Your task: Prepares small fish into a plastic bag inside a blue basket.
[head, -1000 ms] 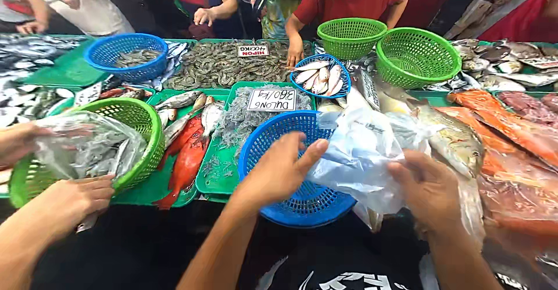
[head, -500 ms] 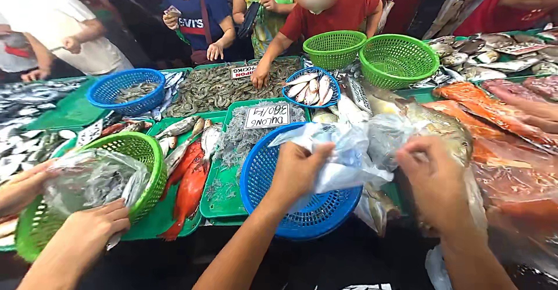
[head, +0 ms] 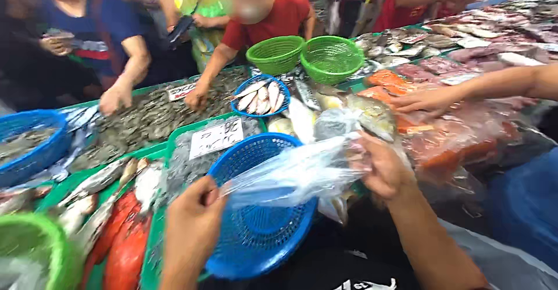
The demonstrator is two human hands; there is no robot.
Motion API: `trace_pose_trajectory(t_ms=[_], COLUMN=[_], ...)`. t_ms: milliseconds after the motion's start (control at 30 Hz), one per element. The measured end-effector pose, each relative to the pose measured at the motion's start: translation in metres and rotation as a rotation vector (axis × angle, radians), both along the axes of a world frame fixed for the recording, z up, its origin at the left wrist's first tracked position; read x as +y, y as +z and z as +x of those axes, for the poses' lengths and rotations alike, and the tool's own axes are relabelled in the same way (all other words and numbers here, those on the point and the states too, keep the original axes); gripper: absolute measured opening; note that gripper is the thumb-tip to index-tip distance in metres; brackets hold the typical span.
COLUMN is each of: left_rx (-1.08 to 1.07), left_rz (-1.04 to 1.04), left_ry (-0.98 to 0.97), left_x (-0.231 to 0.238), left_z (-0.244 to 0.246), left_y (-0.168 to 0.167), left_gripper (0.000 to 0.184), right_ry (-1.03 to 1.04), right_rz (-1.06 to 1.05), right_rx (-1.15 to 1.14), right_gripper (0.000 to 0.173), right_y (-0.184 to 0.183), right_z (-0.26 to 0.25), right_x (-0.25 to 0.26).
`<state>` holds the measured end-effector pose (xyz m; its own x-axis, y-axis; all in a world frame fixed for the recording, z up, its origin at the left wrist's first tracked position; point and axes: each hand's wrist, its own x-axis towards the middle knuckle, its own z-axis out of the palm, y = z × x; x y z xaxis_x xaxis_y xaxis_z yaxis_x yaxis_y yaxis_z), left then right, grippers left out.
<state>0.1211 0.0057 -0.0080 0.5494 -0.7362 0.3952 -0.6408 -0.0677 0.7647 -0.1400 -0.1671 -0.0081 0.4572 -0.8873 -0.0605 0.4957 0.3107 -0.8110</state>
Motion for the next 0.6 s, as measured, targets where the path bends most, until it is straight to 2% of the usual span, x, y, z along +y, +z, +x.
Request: trace_pose_trajectory(t_ms=[33,67,100,167,200,267,367,433,500,533,567,600], left_rx=[-0.106,-0.167,-0.2,-0.266,-0.28,-0.247,-0.195,-0.144,-0.09,-0.129,-0.225,-0.355], left_rz=[0.098,0.183,0.231,0.136,0.057,-0.056,-0.204,-0.235,-0.131,-0.031,0.056,0.123], left_ry=[0.049,0.037,-0.023,-0.246,-0.371,-0.545,-0.621,-0.657,-0.687,-0.652,-0.569,-0.43], left_x=[0.005,0.009,0.012,0.007,0.0,-0.019,-0.035,-0.021,0.003,0.013,0.019,0.022], left_z=[0.008,0.014,0.017,0.01,0.0,-0.025,-0.038,-0.023,-0.013,-0.014,-0.018,-0.023], left_y=[0.003,0.006,0.008,0.009,0.005,-0.011,-0.027,-0.014,0.013,0.025,0.033,0.036], left_gripper=[0.013,0.025,0.047,0.082,0.088,0.086,0.062,0.041,0.018,0.017,0.026,0.034], right_ry=[-0.001,-0.032,-0.052,0.005,0.075,0.257,0.366,0.21,-0.094,-0.214,-0.268,-0.232], right_rz=[-0.01,-0.06,-0.148,-0.346,-0.43,-0.583,-0.883,-1.213,-1.513,-1.615,-1.671,-1.669], right_rx=[0.031,0.062,0.098,0.141,0.138,0.129,0.126,0.289,0.553,0.68,0.814,0.963], right_gripper=[0.022,0.014,0.012,0.023,0.022,0.019,0.017,0.017,0.02,0.023,0.029,0.035], right_y=[0.006,0.01,0.012,0.018,0.021,0.028,0.036,0.041,0.036,0.031,0.026,0.025], right_z=[-0.003,-0.004,-0.004,0.004,0.01,0.022,0.033,0.031,0.028,0.028,0.028,0.027], right_x=[-0.003,-0.005,-0.006,-0.004,-0.001,0.006,0.005,-0.01,-0.026,-0.032,-0.034,-0.032])
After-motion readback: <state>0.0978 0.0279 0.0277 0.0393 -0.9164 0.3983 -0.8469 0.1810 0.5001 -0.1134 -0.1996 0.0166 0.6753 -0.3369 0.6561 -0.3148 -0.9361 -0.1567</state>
